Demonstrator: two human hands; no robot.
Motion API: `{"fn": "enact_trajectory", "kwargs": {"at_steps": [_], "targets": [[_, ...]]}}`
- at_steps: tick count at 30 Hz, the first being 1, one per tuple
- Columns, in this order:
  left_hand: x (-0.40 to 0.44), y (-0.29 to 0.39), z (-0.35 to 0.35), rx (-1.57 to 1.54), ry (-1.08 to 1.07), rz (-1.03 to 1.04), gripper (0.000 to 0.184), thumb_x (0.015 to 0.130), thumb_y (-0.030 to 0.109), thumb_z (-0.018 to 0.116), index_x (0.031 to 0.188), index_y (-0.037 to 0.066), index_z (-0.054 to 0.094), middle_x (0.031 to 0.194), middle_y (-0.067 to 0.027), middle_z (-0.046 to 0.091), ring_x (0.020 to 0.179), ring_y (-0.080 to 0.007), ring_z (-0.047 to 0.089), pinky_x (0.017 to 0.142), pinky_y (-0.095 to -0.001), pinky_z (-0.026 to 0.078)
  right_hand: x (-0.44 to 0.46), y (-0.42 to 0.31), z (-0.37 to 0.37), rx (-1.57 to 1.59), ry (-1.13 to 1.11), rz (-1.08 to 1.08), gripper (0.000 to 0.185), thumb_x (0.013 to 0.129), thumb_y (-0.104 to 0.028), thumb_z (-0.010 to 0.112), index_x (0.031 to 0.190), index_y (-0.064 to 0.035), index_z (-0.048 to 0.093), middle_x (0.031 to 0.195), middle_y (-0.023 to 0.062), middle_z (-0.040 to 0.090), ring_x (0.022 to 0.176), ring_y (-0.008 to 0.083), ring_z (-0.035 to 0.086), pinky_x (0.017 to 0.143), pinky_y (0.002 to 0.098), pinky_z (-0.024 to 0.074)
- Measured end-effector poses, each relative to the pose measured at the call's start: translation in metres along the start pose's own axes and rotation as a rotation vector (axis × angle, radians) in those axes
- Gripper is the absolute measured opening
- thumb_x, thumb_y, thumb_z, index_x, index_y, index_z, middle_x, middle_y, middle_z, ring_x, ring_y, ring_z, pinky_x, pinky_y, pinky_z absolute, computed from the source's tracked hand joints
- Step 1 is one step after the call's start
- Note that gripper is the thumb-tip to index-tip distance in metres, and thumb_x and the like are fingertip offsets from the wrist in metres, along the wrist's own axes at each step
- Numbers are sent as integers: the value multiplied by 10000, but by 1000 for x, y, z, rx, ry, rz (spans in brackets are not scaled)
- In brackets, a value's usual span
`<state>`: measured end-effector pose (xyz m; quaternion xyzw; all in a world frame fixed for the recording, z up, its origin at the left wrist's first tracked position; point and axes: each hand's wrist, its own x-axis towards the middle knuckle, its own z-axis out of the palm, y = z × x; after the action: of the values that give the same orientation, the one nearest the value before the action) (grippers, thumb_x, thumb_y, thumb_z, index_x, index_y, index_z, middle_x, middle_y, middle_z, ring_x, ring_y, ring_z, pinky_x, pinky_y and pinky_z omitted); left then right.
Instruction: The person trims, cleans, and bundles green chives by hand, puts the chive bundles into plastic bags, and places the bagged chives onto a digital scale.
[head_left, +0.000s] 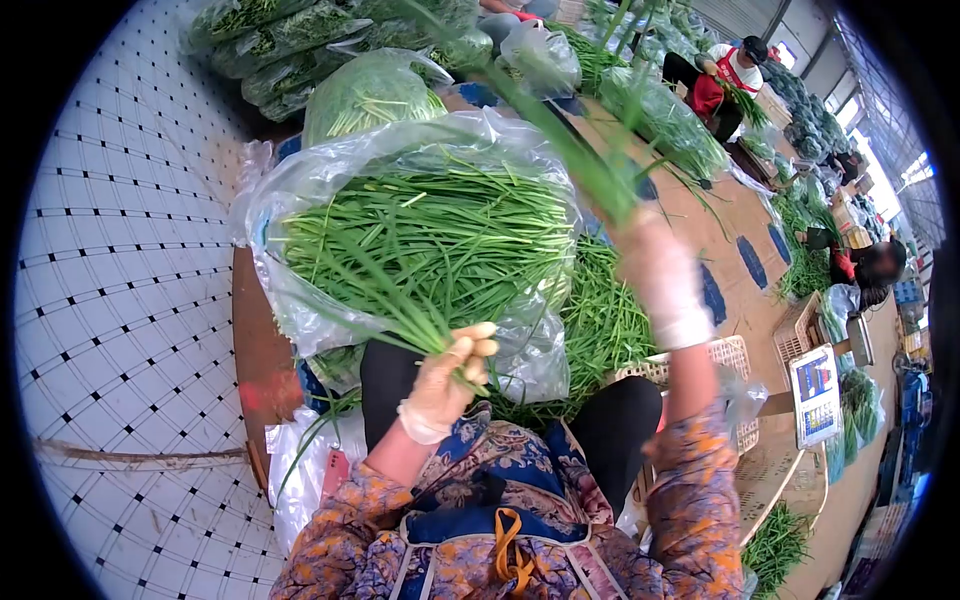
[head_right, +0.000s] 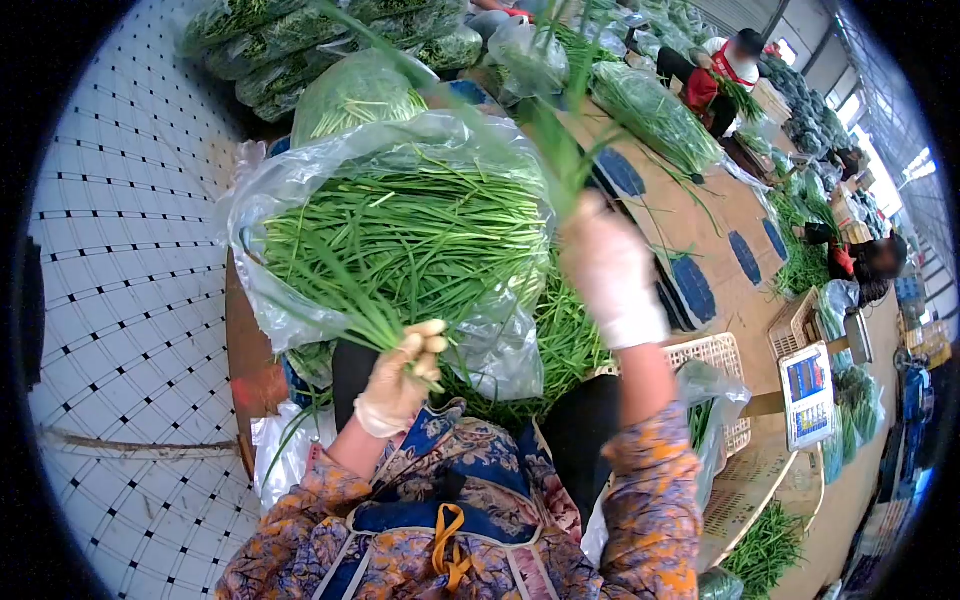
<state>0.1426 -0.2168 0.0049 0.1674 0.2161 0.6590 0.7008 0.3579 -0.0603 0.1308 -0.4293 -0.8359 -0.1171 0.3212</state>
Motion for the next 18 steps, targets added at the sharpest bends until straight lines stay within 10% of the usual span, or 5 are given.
{"fn": "enact_trajectory", "kwargs": {"at_steps": [5,12,15,18], "targets": [[9,-46,-33,-105,158,-173,306,887,130,530,1168,8,511,999,-64,613,763,-92,562,649,-213,477,-99,-88,87,153,-881,318,162,858,-190,479,907,-44,528,716,132,640,666,288,644,593,382,530],[8,-63,-49,-18,291,-142,257,888,92,507,1132,12,518,1004,-62,598,875,-154,558,775,-283,454,-128,-107,74,363,-936,450,339,825,-237,538,1070,-7,496,887,240,620,862,384,602,743,431,482],[10,-55,-38,73,335,-150,234,884,80,510,1103,4,542,996,-54,595,903,-153,552,779,-276,449,-152,-90,94,950,-789,359,555,816,-283,603,1261,-12,411,956,229,603,884,302,608,778,352,462],[8,-50,-33,115,384,-191,197,872,56,523,1052,-12,565,991,-65,594,896,-152,560,766,-269,450,-150,-80,106,1233,-822,1069,324,860,-254,579,1070,-9,564,786,72,627,691,174,561,652,298,451]]}}
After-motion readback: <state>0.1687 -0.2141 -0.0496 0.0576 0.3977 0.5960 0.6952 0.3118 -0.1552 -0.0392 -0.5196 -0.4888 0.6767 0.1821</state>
